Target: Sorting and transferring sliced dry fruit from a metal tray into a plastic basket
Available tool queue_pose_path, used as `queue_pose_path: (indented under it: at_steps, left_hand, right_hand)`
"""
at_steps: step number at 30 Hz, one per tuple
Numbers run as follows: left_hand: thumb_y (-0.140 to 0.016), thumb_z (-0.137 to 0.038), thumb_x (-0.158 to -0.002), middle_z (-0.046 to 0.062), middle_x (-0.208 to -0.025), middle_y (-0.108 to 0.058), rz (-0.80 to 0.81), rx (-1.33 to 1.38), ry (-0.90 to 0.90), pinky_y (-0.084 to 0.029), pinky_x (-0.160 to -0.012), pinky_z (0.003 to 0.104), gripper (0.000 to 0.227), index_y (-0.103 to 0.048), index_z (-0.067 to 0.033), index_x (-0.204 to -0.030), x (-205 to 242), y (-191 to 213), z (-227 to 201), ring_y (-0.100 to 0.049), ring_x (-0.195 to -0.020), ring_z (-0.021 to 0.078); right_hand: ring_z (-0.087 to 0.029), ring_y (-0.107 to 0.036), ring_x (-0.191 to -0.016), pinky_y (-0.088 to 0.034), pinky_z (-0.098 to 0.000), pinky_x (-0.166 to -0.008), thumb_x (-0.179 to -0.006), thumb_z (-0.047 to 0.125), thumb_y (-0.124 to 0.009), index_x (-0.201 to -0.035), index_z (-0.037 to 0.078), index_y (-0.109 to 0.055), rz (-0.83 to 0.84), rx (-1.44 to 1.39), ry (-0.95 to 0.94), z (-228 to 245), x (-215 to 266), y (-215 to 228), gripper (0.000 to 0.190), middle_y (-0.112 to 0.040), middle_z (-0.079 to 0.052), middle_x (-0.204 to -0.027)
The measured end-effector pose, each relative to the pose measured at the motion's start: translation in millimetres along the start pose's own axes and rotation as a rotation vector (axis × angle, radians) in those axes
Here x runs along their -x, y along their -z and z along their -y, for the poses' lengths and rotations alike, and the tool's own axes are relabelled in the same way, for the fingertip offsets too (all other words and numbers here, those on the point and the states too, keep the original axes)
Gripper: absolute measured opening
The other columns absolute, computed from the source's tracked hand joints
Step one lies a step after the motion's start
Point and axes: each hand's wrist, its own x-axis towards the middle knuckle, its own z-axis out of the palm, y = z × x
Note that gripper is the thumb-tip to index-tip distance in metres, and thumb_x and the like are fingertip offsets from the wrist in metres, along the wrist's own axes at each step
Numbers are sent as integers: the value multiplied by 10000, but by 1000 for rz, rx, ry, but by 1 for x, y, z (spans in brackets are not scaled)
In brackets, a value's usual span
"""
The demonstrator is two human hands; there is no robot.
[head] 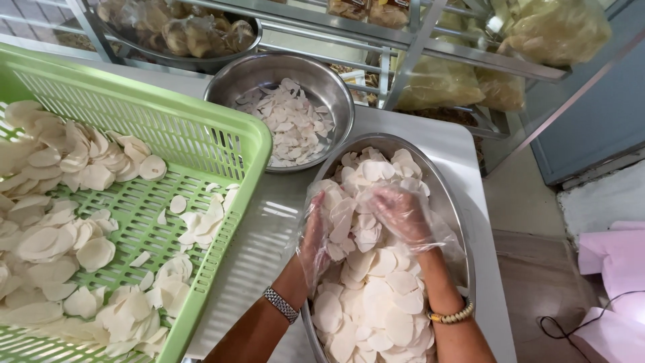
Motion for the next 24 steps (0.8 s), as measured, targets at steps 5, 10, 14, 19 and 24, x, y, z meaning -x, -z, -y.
queue_pose_path:
  at_steps: [5,10,14,19,24]
  left_hand:
    - [-692,-560,-818,132,-1152,-749,-63,-22,14,-590,-880,422,568,-742,-130,-1186,40,-32,-7,-720,-972,256]
    - [-728,-494,-823,174,-1146,-741,-66,43,-11,-597,-870,460,538,-739,-93,-1181,33,-26,-5,-720,-968,295]
    - [-739,-453,-829,169,-1153,-740,-81,18,-70,-598,-866,445,503,-736,-93,-1181,30,-23,-2,-719,-970,275]
    - [-691,-536,-826,153,-1124,-749,-102,-25,-40,-616,-814,435,541,-738,-130,-1180,23,-21,4,-724,-965,273]
    - [-691,-611,-810,174,-1172,-725,-17,-18,1,-605,-861,455,647,-718,-119,-1229,18,-14,-1,-709,-1010,304]
  right_hand:
    - [-130,-694,-782,-655,-275,-720,-950,-40,-629,-1184,-5,-632,-209,-703,-340,-1,-1,23,237,-704,-86,-972]
    - [-138,-608,-1029,-525,-296,-966,-847,-6,-725,-1324,93,-648,-271,-241,-160,-78,11,26,493,-697,-27,-1184]
    - [-251,-597,-1192,-472,-367,-1053,-756,116,-860,-1268,177,-718,-138,265,94,-77,4,11,535,-711,-36,-1185]
    - [-341,-658,-984,-531,-419,-820,-775,278,-867,-1109,133,-723,-103,334,248,-58,-1,-30,392,-716,-150,-1047]
    - [-347,-727,-780,-591,-423,-677,-877,233,-765,-899,107,-790,-62,371,149,-41,-7,-19,131,-748,-150,-806]
